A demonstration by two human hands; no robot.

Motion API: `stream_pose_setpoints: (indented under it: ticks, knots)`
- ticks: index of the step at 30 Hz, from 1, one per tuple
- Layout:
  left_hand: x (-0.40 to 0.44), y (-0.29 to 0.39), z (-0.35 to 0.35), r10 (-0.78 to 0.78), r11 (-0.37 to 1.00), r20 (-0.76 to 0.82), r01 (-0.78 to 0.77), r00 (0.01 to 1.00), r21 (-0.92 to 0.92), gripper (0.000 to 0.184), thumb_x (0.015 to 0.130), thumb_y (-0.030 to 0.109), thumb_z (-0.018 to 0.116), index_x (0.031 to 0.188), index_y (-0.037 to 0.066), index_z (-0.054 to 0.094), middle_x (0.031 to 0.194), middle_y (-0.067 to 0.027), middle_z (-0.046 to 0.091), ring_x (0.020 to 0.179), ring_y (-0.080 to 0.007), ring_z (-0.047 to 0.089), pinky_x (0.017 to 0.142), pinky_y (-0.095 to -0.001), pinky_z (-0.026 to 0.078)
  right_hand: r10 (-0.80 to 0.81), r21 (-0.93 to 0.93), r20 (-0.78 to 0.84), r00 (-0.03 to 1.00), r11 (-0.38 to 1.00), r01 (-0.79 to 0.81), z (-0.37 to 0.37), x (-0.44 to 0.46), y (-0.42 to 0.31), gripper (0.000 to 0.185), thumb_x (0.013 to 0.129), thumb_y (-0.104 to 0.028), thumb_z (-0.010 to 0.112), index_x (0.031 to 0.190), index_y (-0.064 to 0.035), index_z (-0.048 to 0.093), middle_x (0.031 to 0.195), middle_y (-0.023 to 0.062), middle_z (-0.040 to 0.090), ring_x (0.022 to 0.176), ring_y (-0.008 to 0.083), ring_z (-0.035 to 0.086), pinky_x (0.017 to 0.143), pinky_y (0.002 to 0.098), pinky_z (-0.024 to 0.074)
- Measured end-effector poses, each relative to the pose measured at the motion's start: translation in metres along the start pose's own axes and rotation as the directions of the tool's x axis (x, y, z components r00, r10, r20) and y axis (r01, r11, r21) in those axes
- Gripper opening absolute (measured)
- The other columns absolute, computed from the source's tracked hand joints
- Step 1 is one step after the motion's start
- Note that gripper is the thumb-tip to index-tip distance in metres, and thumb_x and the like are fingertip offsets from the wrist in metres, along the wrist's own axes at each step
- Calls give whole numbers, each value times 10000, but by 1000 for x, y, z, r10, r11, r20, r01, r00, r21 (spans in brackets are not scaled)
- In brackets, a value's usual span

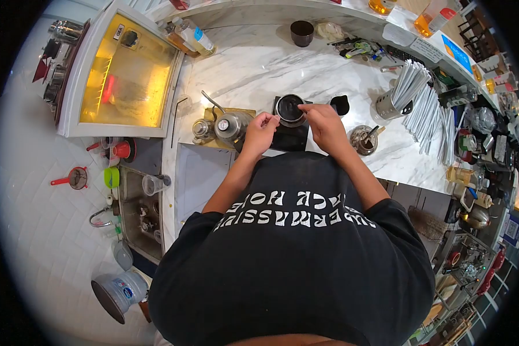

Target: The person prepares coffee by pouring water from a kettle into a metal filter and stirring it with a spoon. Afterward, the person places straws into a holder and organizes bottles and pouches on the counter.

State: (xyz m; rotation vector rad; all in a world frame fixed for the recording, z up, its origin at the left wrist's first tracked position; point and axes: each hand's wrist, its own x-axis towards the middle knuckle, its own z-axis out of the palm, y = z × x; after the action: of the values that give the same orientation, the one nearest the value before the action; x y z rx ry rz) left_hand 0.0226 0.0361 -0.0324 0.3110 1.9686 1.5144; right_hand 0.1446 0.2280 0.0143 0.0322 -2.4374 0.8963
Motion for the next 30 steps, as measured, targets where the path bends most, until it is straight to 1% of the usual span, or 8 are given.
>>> stream_pose_setpoints:
  ticks: [5,7,10,14,16,19,26,30]
  knots:
    - [-2,-2,1,18,1000,-9,-18,1000,10,198,1020,217,643,986,24,673,877,-15,680,788,-87,589,756,-249,479,9,-29,8,1000,1000,-8,-8,-4,0,62,883,1,619,944,-4,608,1166,113,724,1069,319,670,940,433,482]
    - [-1,-2,2,48,999,-30,-48,998,-16,237,1004,257,663,942,27,666,831,-6,658,753,-84,568,712,-257,472,6,-25,19,1000,1000,-5,-10,-3,-4,62,884,2,616,945,-3,605,1162,110,724,1064,315,670,943,429,478]
    - [-1,2,1,-9,1000,-10,9,1000,12,202,1022,219,639,982,24,671,865,-9,674,783,-86,585,749,-248,476,-26,12,26,999,1000,26,-5,-4,-3,81,877,13,613,955,-9,607,1159,101,722,1053,304,672,930,440,472]
    - [-2,3,1,12,999,-7,-12,1000,31,208,1023,223,634,980,22,669,860,-8,671,782,-85,583,746,-248,475,-52,-11,-2,999,999,52,-2,-2,5,81,917,13,627,994,-9,616,1150,114,732,1000,331,658,916,429,471]
    - [-2,3,2,23,999,-10,-23,1000,24,214,1023,227,633,973,22,667,857,-7,669,782,-83,582,742,-248,475,-13,-41,-27,1000,999,12,-6,-2,6,58,920,8,627,969,-12,605,1148,112,734,986,324,661,912,431,469]
    - [-4,4,3,21,999,-27,-20,999,30,215,1021,228,633,967,22,666,857,-10,671,778,-85,582,738,-251,477,5,-36,8,1000,999,-5,-11,-7,6,171,856,27,620,1023,-12,624,1139,98,724,1024,292,675,931,437,465]
    - [-4,3,4,40,997,-33,-38,999,69,224,1025,235,624,965,22,666,863,-17,674,772,-92,586,743,-256,484,-31,8,54,998,999,31,-1,-7,8,138,868,30,610,1002,-7,609,1172,102,726,1016,298,676,936,436,467]
    - [-5,0,6,44,998,-40,-41,998,55,233,1032,238,614,970,19,662,869,-23,676,784,-96,590,751,-260,487,-21,-4,10,1000,1000,21,-2,-7,10,119,875,29,605,990,-6,600,1198,111,720,1050,312,675,936,438,472]
